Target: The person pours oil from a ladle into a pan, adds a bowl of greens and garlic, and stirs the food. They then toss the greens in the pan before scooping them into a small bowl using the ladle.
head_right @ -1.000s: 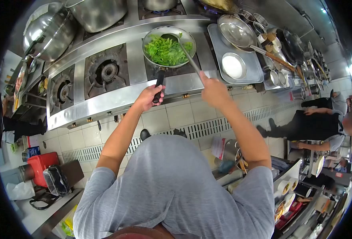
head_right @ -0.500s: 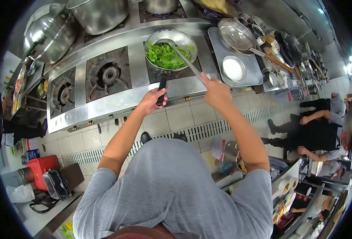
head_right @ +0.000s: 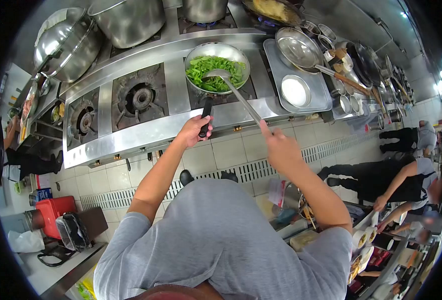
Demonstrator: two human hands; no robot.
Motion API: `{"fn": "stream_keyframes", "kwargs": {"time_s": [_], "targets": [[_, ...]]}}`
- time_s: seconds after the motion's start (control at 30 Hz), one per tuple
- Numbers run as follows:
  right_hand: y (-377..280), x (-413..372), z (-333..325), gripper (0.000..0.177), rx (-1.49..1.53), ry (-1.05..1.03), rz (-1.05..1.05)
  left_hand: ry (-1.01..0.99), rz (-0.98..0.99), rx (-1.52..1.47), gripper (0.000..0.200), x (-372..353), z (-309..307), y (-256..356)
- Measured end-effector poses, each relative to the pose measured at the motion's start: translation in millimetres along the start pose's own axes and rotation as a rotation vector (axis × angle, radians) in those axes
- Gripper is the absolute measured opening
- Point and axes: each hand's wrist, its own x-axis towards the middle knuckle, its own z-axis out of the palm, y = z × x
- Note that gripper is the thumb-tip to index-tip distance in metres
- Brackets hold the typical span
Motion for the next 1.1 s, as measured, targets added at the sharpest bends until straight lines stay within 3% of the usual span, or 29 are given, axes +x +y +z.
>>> {"fn": "stream_keyframes", "kwargs": {"time_s": [0.3,0.5,0.6,0.7,0.83,1.0,1.1], "targets": [[29,14,-20,0.074,0.165,0.256,0.002,-0.011,0.019,0.003,0.027,-1,1,-1],[40,103,-8,0.072,0.06,0.201,0.085,-0.032,0.036,0.027,0.03,2,-2,-2],[37,132,17,0.071,0.053,0.239,-0.058,-0.002,0.011,0.027,0.03,2,0,-1],[30,114,-7,0.07,-0.035,0.199,-0.152,-0.009,0.034,0.013,0.03,0,1,-1],[18,67,-51,0.071,-0.181,0.119,-0.101,-0.008,0.018,0.037,0.03,-2,3,2],[31,4,-51,0.075,-0.179,0.204,-0.143,-0.009,0.024,0.033,0.031,2,-2,-3],[27,-22,-37,0.077,-0.161,0.09,-0.07,-0.027,0.024,0.058,0.029,4,-4,-2]]}}
